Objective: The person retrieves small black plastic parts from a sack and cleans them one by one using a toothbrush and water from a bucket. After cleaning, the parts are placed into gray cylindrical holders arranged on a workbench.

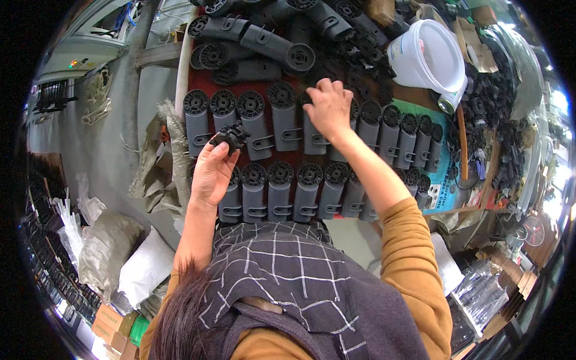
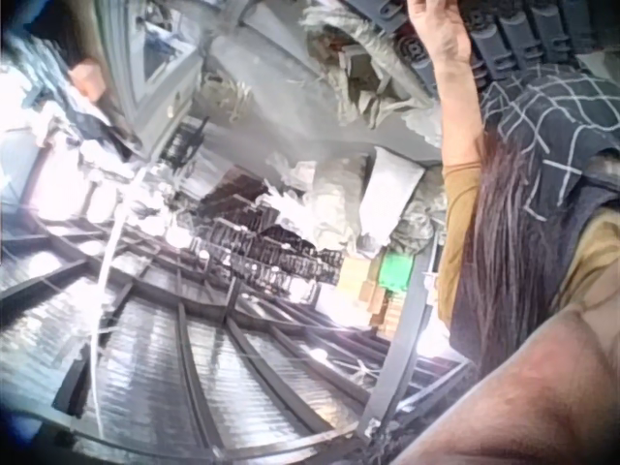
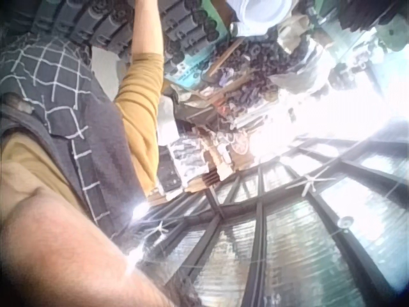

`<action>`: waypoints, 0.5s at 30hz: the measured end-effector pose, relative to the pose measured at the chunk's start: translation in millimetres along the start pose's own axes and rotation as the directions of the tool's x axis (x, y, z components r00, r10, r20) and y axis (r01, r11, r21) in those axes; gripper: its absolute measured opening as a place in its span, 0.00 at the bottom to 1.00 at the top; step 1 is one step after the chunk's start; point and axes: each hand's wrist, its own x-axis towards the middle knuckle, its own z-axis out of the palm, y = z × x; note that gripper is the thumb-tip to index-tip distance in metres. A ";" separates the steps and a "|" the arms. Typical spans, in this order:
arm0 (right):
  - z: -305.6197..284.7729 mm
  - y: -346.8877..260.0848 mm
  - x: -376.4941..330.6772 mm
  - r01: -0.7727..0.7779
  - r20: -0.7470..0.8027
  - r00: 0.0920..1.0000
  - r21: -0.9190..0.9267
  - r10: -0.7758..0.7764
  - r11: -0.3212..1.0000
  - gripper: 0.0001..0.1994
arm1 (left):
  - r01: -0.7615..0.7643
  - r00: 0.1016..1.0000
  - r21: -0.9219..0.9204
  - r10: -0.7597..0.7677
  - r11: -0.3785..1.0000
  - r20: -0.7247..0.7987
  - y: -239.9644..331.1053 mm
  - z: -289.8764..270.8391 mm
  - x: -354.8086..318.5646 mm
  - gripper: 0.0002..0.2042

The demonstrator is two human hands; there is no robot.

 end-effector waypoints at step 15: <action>-61.2 -85.6 -11.0 -0.296 0.324 0.945 0.801 0.038 0.521 0.08 | 0.090 0.995 0.027 -0.091 0.996 0.030 -0.2 9.1 7.4 0.12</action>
